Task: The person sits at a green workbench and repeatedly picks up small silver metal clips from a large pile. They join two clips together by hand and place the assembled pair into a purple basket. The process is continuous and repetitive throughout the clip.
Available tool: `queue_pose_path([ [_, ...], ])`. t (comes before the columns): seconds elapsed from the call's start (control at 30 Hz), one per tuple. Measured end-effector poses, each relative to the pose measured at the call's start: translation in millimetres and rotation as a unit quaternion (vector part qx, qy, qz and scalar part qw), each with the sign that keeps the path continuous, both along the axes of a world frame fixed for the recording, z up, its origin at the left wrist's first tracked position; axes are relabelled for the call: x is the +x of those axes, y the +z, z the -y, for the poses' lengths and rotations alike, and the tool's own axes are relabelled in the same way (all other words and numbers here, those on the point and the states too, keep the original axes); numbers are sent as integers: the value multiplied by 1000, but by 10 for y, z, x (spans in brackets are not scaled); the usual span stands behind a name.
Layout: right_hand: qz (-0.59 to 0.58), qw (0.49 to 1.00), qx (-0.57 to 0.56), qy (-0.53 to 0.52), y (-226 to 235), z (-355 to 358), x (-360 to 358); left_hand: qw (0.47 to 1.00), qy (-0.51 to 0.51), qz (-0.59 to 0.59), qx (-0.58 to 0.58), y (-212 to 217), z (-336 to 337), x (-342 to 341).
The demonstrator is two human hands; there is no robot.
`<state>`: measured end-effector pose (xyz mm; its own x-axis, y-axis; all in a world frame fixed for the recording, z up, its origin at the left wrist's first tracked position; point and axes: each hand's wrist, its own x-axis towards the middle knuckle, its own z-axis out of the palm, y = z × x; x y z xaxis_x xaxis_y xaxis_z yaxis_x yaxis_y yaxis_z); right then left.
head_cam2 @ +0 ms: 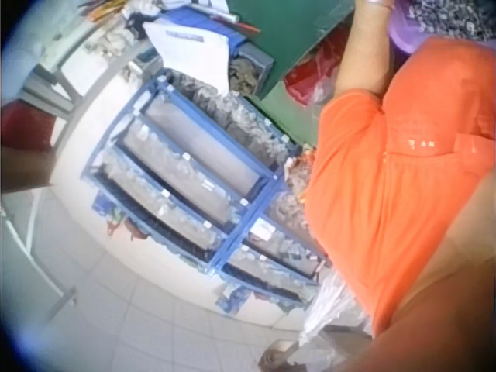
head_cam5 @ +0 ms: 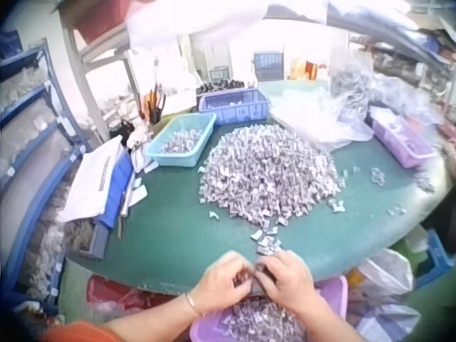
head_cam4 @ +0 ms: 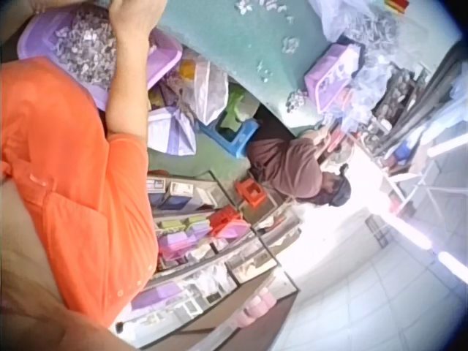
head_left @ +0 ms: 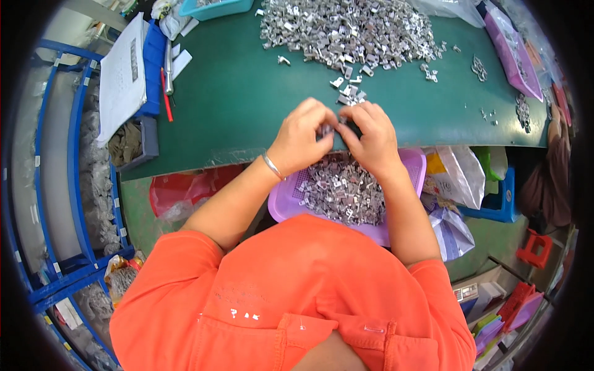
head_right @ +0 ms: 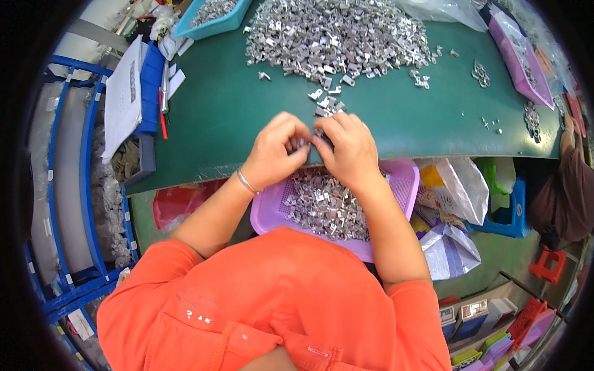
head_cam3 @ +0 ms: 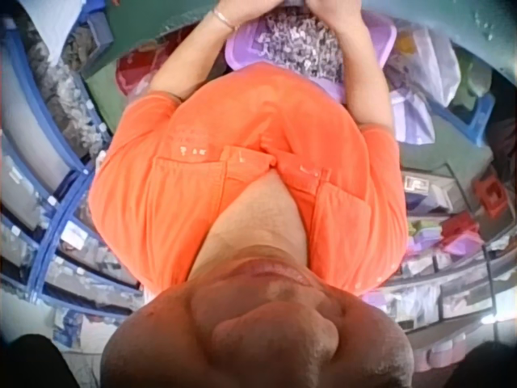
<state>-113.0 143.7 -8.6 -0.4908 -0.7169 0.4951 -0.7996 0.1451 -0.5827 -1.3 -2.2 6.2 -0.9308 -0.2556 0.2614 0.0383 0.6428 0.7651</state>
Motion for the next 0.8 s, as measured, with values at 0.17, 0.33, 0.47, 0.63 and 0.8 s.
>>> queue_pose_path([
  [0.17, 138, 969, -5, 206, 93, -322, -103, 977, -210, -42, 6, 8, 26, 157],
  [0.33, 40, 998, -19, -35, 88, -149, -177, 999, 1, -37, -23, 90, -69, -163],
  [0.47, -23, 997, -5, -79, 19, 8, -197, 990, 64, -66, -105, -182, 7, -406],
  [0.63, 153, 983, -84, -60, 16, -268, -121, 999, -9, -14, 50, 31, -5, -149],
  [0.8, 155, 978, -69, 119, 66, -450, -187, 981, -187, -48, 5, 69, 81, 45],
])
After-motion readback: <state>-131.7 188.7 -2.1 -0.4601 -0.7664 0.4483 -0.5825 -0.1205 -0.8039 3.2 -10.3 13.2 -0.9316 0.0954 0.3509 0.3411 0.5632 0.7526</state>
